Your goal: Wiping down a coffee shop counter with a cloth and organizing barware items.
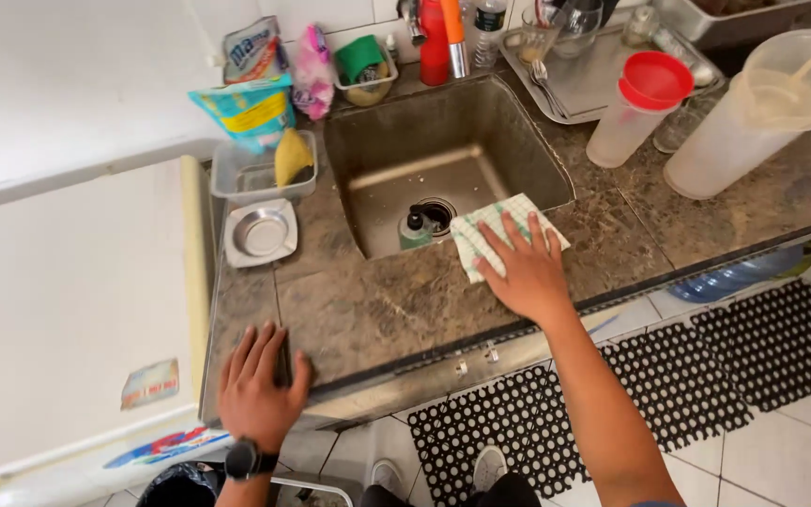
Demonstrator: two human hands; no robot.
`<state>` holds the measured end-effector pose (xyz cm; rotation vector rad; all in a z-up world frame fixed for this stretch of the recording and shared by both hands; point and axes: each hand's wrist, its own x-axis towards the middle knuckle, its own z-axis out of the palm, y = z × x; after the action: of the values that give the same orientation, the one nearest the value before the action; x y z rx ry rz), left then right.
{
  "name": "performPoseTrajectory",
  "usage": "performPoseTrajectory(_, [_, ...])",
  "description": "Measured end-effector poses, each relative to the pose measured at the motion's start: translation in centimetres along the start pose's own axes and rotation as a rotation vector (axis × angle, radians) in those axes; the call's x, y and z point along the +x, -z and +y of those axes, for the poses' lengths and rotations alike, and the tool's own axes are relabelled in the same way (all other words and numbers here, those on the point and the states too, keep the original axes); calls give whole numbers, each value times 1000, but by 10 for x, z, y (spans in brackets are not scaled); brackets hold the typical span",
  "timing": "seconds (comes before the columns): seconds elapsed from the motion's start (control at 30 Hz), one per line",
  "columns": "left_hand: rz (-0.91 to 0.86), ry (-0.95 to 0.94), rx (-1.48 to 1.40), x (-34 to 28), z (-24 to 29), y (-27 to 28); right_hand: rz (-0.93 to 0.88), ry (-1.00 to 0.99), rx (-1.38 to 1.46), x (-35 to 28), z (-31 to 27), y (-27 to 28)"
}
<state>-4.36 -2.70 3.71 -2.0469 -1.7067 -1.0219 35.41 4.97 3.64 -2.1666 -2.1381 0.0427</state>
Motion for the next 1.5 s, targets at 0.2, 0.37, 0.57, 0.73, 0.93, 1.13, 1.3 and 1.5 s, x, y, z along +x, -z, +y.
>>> performPoseTrajectory(0.2, [-120,7,4,15,5,2,-190,23,-55,-6,-15,25])
performPoseTrajectory(0.37, [-222,35,129,10,-5,-8,-240,98,3,-50,-25,40])
performPoseTrajectory(0.57, [-306,25,163,15,-1,6,-107,-218,19,-37,2,11])
performPoseTrajectory(0.73, [-309,36,146,19,-4,2,-98,-117,-55,-36,-75,-3])
performPoseTrajectory(0.93, [-304,23,74,15,-10,4,-312,151,-1,-73,-75,25])
performPoseTrajectory(1.13, [-389,33,34,3,-17,-5,60,-421,240,-65,-32,14])
performPoseTrajectory(1.3, [-405,64,94,0,-21,-11,19,-368,263,-72,-69,35])
performPoseTrajectory(1.5, [-276,9,102,3,-17,-9,165,-85,195,-101,-24,0])
